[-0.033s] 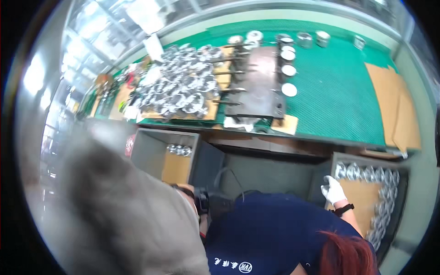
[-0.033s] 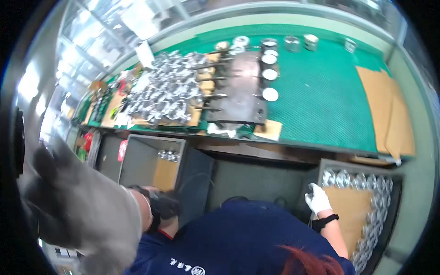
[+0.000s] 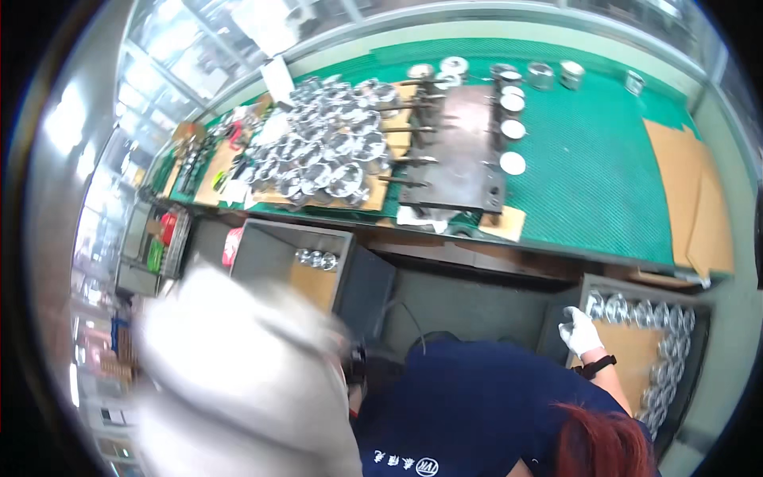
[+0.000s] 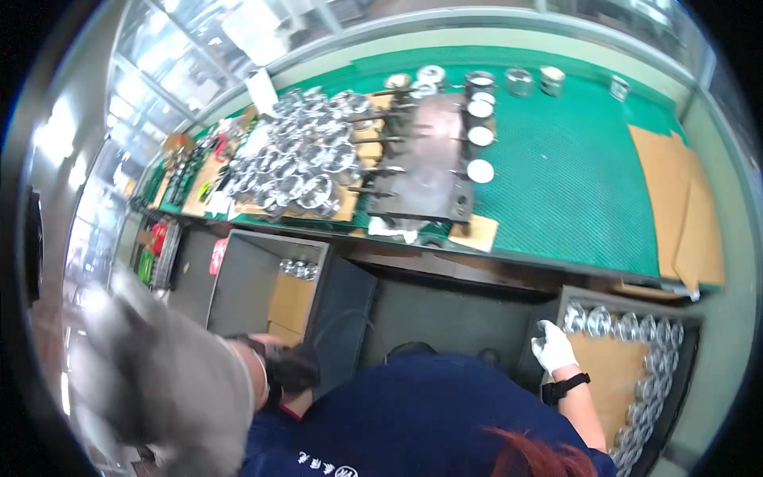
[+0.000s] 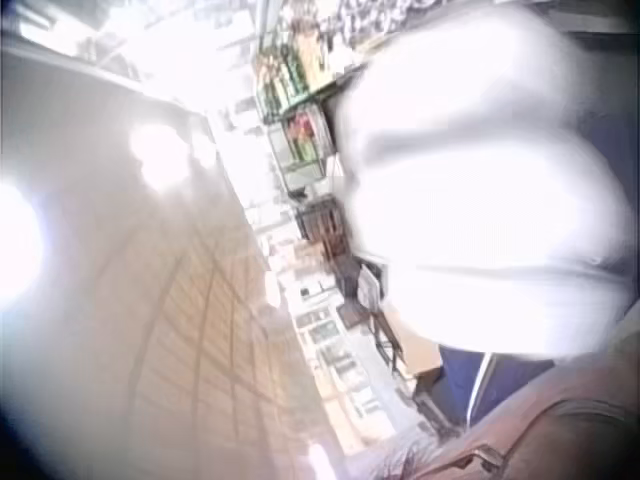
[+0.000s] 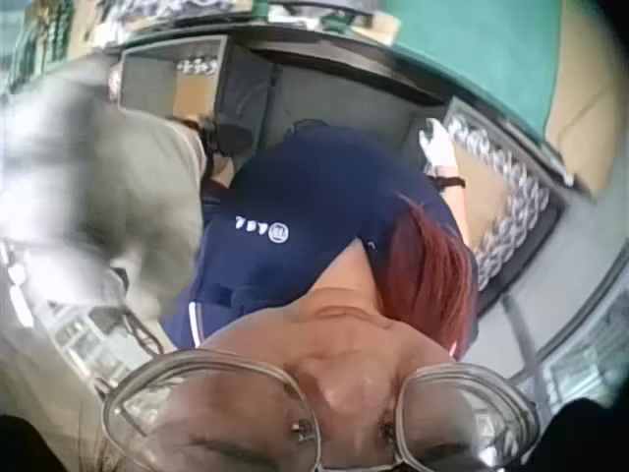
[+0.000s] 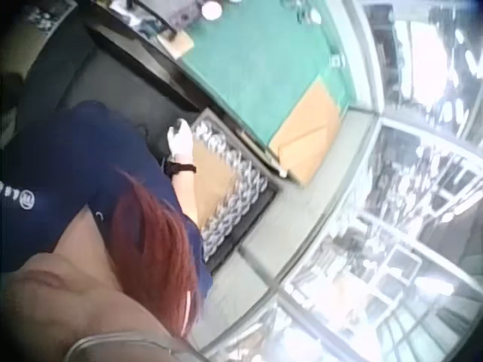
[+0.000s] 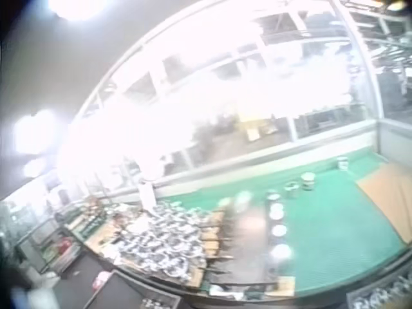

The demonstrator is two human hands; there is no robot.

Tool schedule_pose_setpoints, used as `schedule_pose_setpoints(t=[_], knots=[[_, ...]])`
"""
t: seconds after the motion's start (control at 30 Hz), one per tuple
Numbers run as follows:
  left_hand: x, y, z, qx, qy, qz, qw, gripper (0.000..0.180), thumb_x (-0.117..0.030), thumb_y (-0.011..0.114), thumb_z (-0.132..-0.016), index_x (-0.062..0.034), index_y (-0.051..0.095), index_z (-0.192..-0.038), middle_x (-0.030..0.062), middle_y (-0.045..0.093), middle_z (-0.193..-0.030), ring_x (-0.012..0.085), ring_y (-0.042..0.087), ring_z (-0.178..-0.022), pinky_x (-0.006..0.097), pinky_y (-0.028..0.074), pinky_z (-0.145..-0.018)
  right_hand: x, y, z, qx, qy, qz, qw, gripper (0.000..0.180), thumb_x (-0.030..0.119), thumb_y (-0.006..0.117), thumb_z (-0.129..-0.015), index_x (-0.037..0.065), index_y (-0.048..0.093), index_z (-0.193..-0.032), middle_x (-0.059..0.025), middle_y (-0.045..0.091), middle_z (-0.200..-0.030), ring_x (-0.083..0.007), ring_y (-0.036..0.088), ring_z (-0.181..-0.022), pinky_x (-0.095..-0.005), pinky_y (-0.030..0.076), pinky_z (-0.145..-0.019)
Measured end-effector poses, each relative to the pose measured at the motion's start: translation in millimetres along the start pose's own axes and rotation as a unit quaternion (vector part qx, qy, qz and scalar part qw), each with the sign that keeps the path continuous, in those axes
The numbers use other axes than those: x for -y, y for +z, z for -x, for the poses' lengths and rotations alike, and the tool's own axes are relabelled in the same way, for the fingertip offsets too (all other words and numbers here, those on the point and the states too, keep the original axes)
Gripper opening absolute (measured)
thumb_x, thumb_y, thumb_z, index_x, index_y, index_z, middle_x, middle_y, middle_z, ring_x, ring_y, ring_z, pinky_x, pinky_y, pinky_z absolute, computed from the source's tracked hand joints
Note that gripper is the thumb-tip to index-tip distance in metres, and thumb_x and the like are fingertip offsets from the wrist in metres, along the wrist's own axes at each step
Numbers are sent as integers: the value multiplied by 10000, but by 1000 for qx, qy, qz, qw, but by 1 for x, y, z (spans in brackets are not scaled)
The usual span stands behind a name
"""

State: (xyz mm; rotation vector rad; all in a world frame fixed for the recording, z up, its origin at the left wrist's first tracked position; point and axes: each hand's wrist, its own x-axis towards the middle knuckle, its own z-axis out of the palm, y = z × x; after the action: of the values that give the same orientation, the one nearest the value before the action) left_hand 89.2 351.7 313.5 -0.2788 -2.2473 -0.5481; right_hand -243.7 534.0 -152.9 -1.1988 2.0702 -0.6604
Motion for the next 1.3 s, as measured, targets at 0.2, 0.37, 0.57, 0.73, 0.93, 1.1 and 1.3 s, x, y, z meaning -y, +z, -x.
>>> schedule_pose_setpoints(t=[0.2,0.37,0.57,0.73,0.93,1.1,1.3], knots=[[-11,-30,2,-5,-121,-94,988,90,-201,650,-904,-163,730,-919,63,704,-962,283,686,-805,392,581,-734,45,2,-72,21,-131,71,989,397,90,709,-843,24,646,-1230,-208,723,-1004,-323,722,-855,-400,575,-813],[32,-66,32,-3,-157,-124,980,107,-147,677,-881,-99,734,-957,115,721,-965,311,697,-838,405,568,-769,111,13,-112,73,-118,71,988,378,99,716,-851,-10,649,-1207,-221,722,-1049,-341,727,-918,-404,579,-845],[228,-96,190,-22,-380,-201,903,266,-129,718,-865,-27,700,-1110,172,728,-1015,369,694,-917,409,546,-818,120,45,-134,14,-75,38,996,318,80,704,-869,-4,643,-1170,-206,718,-1073,-330,722,-926,-398,569,-841],[340,-57,310,88,-450,-321,829,250,-222,739,-821,-32,636,-946,177,665,-870,347,667,-827,464,527,-729,229,32,-149,1,-86,-81,993,298,21,649,-938,-5,613,-1233,-101,704,-1088,-161,681,-948,-315,540,-868],[365,-47,307,48,-525,-300,795,238,-309,712,-845,-72,701,-863,148,680,-752,340,675,-692,458,542,-642,332,18,-193,74,-89,-138,984,349,-38,559,-965,-11,557,-1313,-69,668,-1176,-122,634,-1079,-276,478,-986],[340,-71,300,47,-580,-235,778,332,-349,679,-902,-22,732,-917,157,715,-811,275,700,-734,401,553,-681,370,15,-226,151,-122,-151,969,353,-68,582,-938,6,587,-1283,-81,665,-1226,-143,647,-1111,-281,510,-961],[306,-70,243,-236,-664,317,635,379,-261,728,-941,25,680,-1185,-7,677,-926,58,583,-786,241,477,-705,393,-6,-253,274,-160,-183,931,727,127,772,-835,4,437,-1468,-112,580,-1367,-224,564,-1267,-371,430,-1099]])
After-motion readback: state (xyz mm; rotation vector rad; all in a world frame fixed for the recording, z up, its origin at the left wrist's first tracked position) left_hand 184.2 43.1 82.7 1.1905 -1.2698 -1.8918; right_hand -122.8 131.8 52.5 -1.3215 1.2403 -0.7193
